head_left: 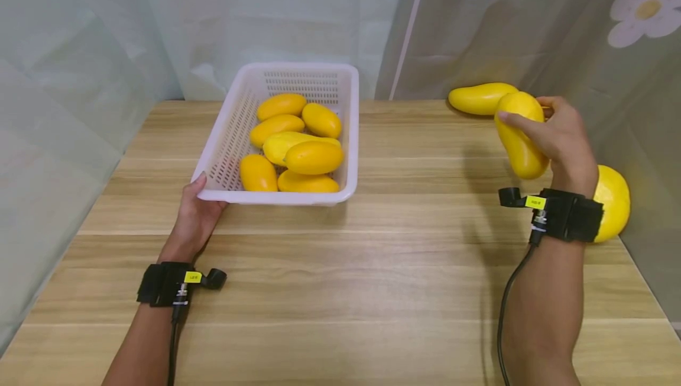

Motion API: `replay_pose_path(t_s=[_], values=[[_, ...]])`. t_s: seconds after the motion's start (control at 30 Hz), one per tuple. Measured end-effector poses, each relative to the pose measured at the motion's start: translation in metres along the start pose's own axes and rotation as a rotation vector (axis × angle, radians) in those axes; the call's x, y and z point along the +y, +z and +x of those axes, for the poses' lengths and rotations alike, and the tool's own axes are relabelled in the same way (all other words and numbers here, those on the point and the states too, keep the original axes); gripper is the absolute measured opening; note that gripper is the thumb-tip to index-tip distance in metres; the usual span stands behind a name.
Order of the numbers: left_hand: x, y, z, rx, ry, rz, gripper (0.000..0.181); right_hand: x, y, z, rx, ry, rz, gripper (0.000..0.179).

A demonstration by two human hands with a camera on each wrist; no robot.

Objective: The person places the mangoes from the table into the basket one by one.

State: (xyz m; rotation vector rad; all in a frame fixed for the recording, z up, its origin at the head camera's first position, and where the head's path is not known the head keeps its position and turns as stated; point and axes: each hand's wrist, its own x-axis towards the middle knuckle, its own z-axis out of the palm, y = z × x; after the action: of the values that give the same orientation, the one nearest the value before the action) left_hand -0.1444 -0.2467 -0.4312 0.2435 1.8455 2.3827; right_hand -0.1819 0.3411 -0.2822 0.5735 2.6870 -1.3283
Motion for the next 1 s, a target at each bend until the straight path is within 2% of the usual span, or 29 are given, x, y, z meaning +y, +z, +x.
replay_pose_path(t_s=[0.5,1.0], values=[[0.0,0.002,0.001,0.002,0.019,0.028,0.061,-0.009,0.0,-0.006,0.019,-0.047,-0.02,0.108],[0.002,0.003,0.001,-0.008,0.014,-0.001,0.061,-0.018,0.002,-0.016,0.016,-0.064,-0.009,0.107]])
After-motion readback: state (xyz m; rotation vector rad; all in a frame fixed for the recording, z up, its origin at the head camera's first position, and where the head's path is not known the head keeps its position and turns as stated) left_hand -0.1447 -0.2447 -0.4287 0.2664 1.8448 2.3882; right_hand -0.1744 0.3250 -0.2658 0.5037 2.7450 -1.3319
